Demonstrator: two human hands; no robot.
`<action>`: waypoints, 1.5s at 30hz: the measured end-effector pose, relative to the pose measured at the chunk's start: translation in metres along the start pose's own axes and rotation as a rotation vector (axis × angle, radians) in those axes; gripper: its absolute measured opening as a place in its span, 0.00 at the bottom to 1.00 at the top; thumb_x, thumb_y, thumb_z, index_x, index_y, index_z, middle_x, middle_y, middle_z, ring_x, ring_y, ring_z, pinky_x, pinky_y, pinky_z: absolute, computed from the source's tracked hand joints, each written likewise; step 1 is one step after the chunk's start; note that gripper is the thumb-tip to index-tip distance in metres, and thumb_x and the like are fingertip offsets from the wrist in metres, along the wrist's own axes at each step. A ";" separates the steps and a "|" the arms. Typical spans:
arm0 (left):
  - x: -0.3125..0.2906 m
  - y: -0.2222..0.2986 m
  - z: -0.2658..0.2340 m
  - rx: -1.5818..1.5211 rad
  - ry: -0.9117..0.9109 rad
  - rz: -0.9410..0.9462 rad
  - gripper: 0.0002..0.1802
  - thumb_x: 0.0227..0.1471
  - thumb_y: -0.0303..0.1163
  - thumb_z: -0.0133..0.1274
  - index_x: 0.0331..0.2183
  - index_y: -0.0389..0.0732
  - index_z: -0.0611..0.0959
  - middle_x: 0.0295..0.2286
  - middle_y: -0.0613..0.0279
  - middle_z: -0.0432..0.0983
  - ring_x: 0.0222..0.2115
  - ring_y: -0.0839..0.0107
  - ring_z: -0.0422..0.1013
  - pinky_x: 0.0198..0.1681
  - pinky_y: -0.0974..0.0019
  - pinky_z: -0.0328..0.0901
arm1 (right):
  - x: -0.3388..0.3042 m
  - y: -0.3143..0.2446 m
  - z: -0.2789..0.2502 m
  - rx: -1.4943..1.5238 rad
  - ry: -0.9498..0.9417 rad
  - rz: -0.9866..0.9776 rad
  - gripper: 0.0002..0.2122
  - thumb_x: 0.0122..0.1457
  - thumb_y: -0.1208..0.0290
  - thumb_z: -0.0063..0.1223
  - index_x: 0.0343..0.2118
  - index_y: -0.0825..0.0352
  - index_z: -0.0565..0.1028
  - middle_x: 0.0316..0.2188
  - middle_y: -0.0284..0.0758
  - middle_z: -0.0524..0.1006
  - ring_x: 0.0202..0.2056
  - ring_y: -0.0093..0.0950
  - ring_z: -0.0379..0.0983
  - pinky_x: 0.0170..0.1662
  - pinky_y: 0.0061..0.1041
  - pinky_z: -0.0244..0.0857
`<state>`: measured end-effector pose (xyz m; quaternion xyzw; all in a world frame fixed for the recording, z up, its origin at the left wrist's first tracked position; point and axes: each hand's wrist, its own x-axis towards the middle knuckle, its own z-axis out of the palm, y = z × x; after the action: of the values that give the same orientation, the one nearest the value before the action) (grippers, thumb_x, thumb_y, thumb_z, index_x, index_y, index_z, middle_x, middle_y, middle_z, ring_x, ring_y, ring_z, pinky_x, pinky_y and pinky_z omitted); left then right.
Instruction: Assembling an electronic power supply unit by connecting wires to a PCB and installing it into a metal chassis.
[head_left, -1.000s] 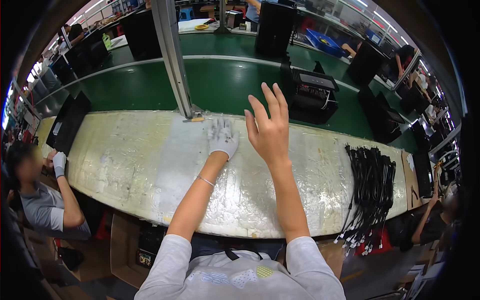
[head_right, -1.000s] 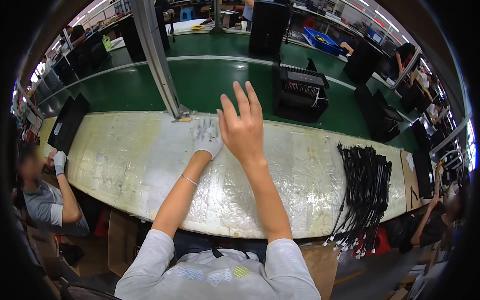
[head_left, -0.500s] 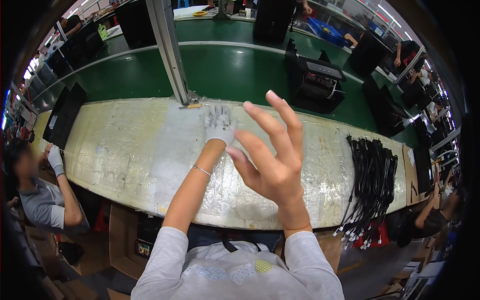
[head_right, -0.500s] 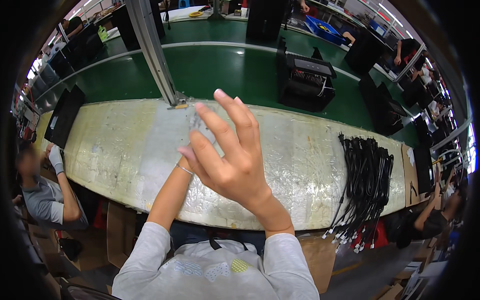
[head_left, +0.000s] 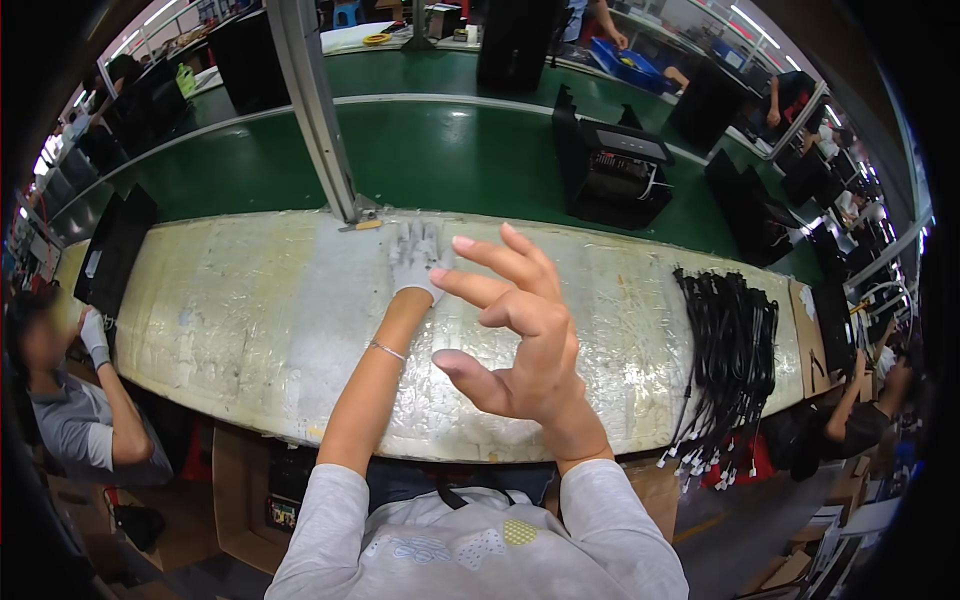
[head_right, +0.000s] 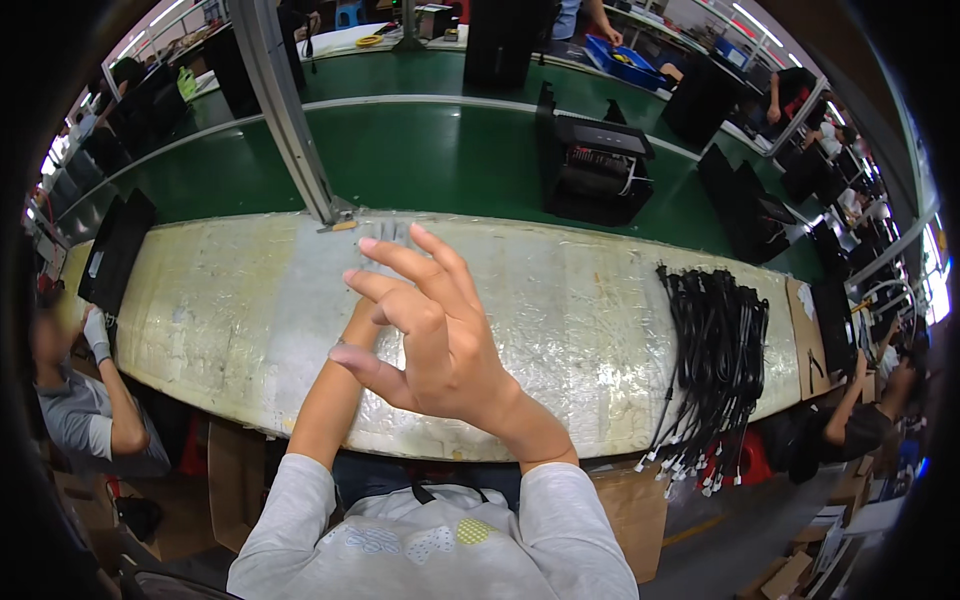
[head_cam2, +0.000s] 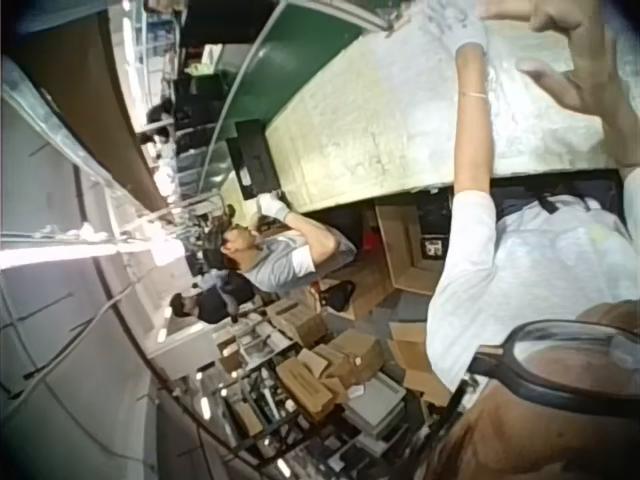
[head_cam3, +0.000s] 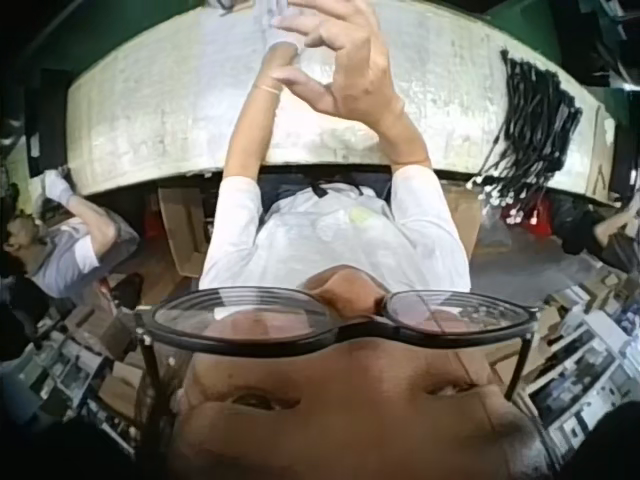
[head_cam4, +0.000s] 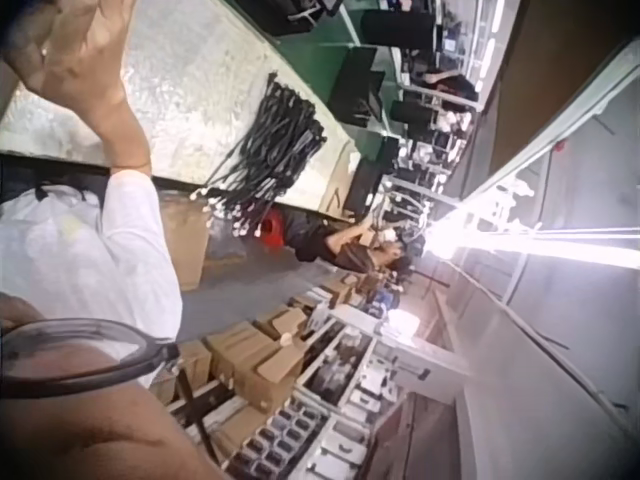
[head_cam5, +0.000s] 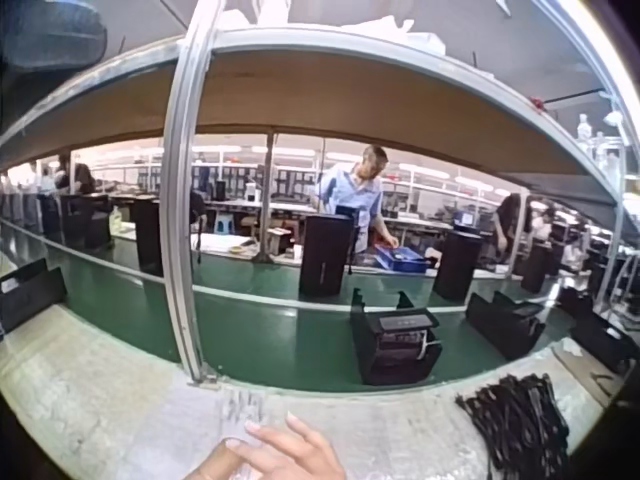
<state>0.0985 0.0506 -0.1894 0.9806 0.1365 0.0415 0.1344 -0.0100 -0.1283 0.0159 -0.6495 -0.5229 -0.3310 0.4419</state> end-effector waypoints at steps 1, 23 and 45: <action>0.001 -0.003 0.002 0.006 0.006 -0.003 0.37 0.58 0.52 0.35 0.63 0.42 0.59 0.65 0.55 0.47 0.66 0.57 0.40 0.67 0.54 0.35 | 0.001 -0.001 0.001 0.020 0.008 0.010 0.22 0.55 0.57 0.61 0.39 0.64 0.60 0.39 0.41 0.80 0.51 0.42 0.72 0.59 0.51 0.56; 0.001 0.002 0.013 -0.088 0.081 0.029 0.36 0.56 0.51 0.42 0.60 0.41 0.65 0.63 0.53 0.51 0.65 0.57 0.44 0.66 0.53 0.39 | 0.000 0.019 -0.005 -0.092 0.036 0.060 0.17 0.52 0.75 0.60 0.45 0.70 0.72 0.46 0.43 0.77 0.53 0.43 0.70 0.58 0.45 0.60; -0.003 -0.004 0.011 -0.114 0.121 0.120 0.27 0.61 0.43 0.33 0.59 0.49 0.68 0.62 0.53 0.55 0.64 0.55 0.47 0.66 0.52 0.40 | -0.157 0.208 0.108 -0.666 -0.396 0.723 0.31 0.60 0.50 0.46 0.57 0.73 0.64 0.59 0.60 0.59 0.62 0.54 0.51 0.64 0.49 0.42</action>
<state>0.0956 0.0509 -0.2015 0.9735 0.0830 0.1162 0.1785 0.1521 -0.1023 -0.2135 -0.9436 -0.2055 -0.1766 0.1903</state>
